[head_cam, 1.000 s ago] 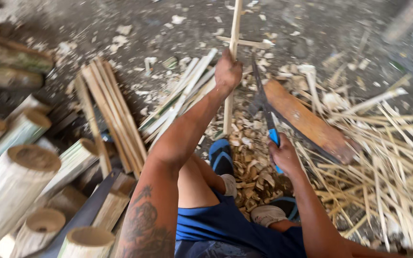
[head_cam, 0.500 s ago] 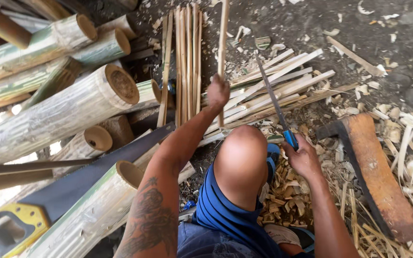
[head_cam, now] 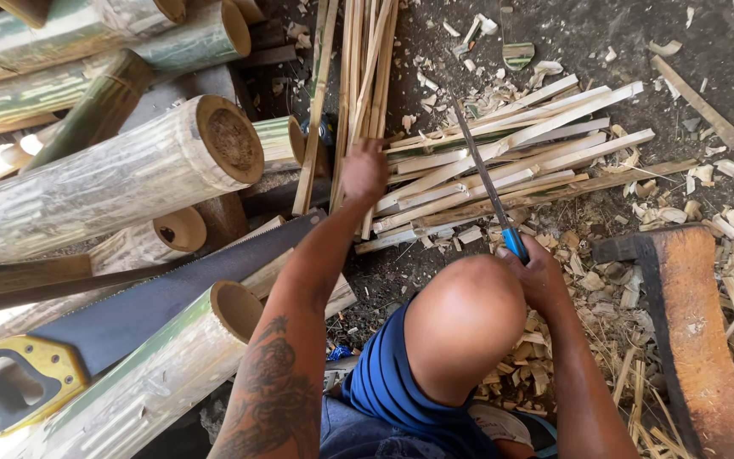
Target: The person sits on the ground and uses a knife to shave thin strips from bamboo sticks. They repeatedly pick up sticks, shave them over a wooden block, and place the finished pieces aside.
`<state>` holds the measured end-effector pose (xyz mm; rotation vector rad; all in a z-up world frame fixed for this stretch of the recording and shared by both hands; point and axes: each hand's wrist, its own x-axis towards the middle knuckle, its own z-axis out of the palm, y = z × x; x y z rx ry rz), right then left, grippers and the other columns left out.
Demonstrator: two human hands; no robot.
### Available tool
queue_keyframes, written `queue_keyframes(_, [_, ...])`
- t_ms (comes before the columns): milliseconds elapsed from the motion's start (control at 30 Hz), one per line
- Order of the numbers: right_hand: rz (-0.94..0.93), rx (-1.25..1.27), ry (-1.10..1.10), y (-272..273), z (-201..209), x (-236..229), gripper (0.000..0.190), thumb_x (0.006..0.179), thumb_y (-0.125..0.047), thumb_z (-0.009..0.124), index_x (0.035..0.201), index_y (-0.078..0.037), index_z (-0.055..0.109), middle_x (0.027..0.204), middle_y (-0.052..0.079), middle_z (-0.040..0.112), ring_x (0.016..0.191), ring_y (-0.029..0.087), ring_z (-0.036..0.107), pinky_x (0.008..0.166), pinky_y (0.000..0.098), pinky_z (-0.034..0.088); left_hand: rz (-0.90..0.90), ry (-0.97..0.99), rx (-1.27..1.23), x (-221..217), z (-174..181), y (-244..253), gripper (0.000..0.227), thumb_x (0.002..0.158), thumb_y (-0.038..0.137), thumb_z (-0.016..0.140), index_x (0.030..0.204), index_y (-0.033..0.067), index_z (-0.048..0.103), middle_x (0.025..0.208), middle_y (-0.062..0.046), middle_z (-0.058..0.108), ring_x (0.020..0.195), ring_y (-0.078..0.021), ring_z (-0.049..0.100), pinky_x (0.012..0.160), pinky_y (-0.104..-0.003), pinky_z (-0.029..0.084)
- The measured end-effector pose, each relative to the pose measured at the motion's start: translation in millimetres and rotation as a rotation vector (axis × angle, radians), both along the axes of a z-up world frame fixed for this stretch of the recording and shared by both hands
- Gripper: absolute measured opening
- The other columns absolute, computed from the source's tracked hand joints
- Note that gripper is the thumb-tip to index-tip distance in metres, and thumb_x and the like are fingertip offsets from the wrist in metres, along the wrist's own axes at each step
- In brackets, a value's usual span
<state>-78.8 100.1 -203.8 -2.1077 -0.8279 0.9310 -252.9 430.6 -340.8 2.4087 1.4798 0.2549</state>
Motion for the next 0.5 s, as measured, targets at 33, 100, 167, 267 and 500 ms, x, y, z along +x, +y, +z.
queue_keyframes(33, [-0.004,0.008,0.016,-2,-4,0,0.027,0.097,-0.032,0.068,0.1,-0.006,0.061,0.07,0.004,0.055,0.063,0.015,0.048,0.055,0.0331,0.041,-0.089,0.032,-0.054,12,-7,-11,0.03,0.102,0.014,0.054,0.131,0.0184,0.063,0.129,-0.013,0.063,0.089,-0.0221,0.07,0.062,-0.035,0.064])
queue_keyframes(100, [-0.014,0.027,0.043,-4,-10,2,0.031,0.098,-0.033,0.068,0.097,-0.003,0.06,0.071,0.003,0.053,0.063,0.015,0.045,0.056,0.0337,0.04,-0.208,-0.017,-0.145,40,-21,-33,0.03,0.106,0.011,0.049,0.132,0.0162,0.064,0.129,-0.014,0.065,0.081,-0.021,0.071,0.058,-0.033,0.064])
queue_keyframes(167, [-0.033,0.013,-0.008,-6,-13,3,0.03,0.099,-0.031,0.069,0.1,-0.002,0.063,0.072,0.005,0.055,0.064,0.015,0.047,0.057,0.0341,0.042,-0.272,-0.119,-0.173,69,-31,-47,0.03,0.106,0.011,0.047,0.13,0.0156,0.065,0.127,-0.014,0.068,0.082,-0.0238,0.072,0.059,-0.034,0.065])
queue_keyframes(267, [-0.076,0.018,-0.029,-13,-13,3,0.03,0.097,-0.03,0.068,0.11,-0.004,0.066,0.074,0.006,0.061,0.064,0.015,0.053,0.059,0.0328,0.046,-0.308,-0.152,-0.198,98,-42,-65,0.027,0.106,0.017,0.049,0.127,0.0124,0.065,0.126,-0.017,0.067,0.088,-0.0287,0.072,0.065,-0.036,0.064])
queue_keyframes(500, [-0.143,-0.023,-0.049,-19,2,3,0.034,0.094,-0.03,0.066,0.119,-0.006,0.067,0.073,0.006,0.067,0.06,0.017,0.061,0.056,0.0346,0.049,-0.363,0.178,-0.187,110,-39,-65,0.038,0.101,0.011,0.05,0.138,0.017,0.055,0.128,-0.012,0.059,0.121,-0.029,0.057,0.098,-0.045,0.055])
